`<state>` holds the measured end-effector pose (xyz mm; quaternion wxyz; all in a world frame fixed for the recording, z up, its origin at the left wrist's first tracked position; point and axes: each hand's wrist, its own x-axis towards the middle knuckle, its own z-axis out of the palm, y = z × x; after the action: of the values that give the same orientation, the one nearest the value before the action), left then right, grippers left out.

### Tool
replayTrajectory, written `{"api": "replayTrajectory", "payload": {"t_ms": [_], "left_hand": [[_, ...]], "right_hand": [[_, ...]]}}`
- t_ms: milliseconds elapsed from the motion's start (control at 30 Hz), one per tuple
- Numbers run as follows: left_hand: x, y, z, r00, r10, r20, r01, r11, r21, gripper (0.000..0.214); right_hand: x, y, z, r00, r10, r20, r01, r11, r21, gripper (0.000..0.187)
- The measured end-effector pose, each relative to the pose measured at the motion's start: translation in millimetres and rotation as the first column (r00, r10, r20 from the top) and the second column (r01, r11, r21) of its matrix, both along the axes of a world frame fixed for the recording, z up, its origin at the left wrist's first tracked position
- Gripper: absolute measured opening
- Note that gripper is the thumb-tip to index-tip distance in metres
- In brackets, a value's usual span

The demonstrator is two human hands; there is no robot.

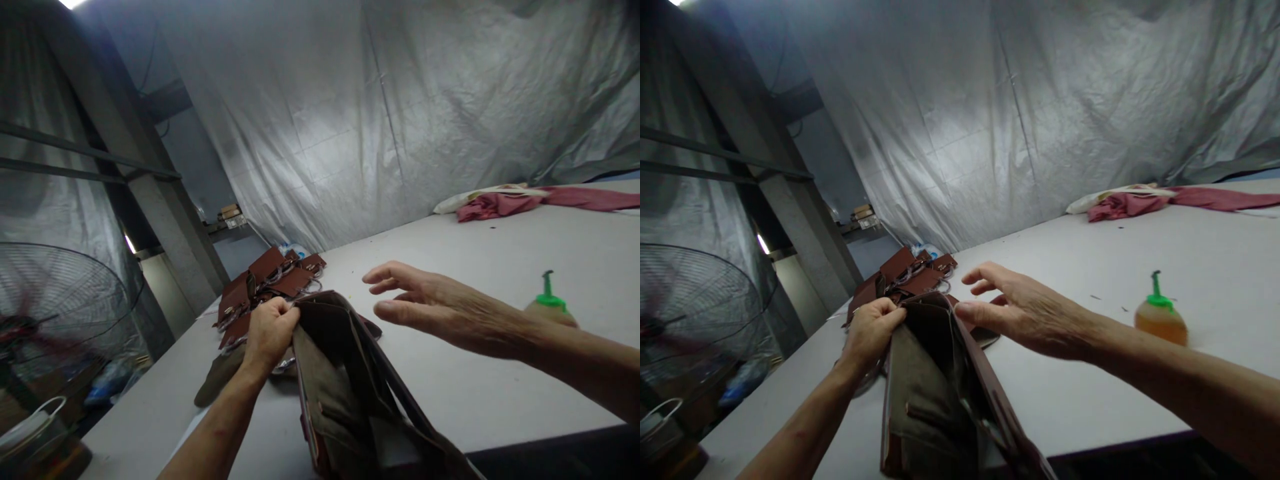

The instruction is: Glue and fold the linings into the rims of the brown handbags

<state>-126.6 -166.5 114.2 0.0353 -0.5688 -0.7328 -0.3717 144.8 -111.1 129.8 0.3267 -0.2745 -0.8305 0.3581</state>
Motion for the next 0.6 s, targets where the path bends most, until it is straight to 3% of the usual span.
{"api": "replayTrajectory", "payload": {"t_ms": [67,267,400,433,500,600], "left_hand": [[-3.6,1.1,-0.7,0.995,0.051,-0.088,-0.057,0.997,-0.06,0.02],[-4.4,10.8,-8.5,0.973,0.042,-0.226,-0.095,0.97,-0.225,0.018],[4.8,8.8,0.5,0.909,0.074,-0.41,-0.191,0.948,-0.253,0.006],[9.4,7.6,4.0,0.877,0.07,-0.475,-0.198,0.954,-0.226,0.016],[19.2,6.7,9.5,0.814,0.011,-0.581,-0.128,0.978,-0.162,0.034],[28.7,11.9,10.8,0.775,-0.142,-0.616,0.063,0.987,-0.148,0.032]], "right_hand": [[7.4,-11.4,-10.8,1.0,0.006,-0.012,-0.006,1.0,-0.013,0.061],[6.7,-27.9,-56.4,0.999,0.026,0.027,-0.024,0.998,-0.055,0.089],[0.7,-9.1,-75.9,0.995,-0.098,0.014,0.098,0.995,-0.013,0.065],[1.1,-2.7,-77.4,0.993,-0.116,0.016,0.116,0.993,-0.007,0.058],[3.7,8.5,-77.2,0.99,-0.143,0.022,0.143,0.989,-0.028,0.05],[9.0,17.5,-73.8,0.985,-0.171,-0.016,0.17,0.983,-0.069,0.049]]}}
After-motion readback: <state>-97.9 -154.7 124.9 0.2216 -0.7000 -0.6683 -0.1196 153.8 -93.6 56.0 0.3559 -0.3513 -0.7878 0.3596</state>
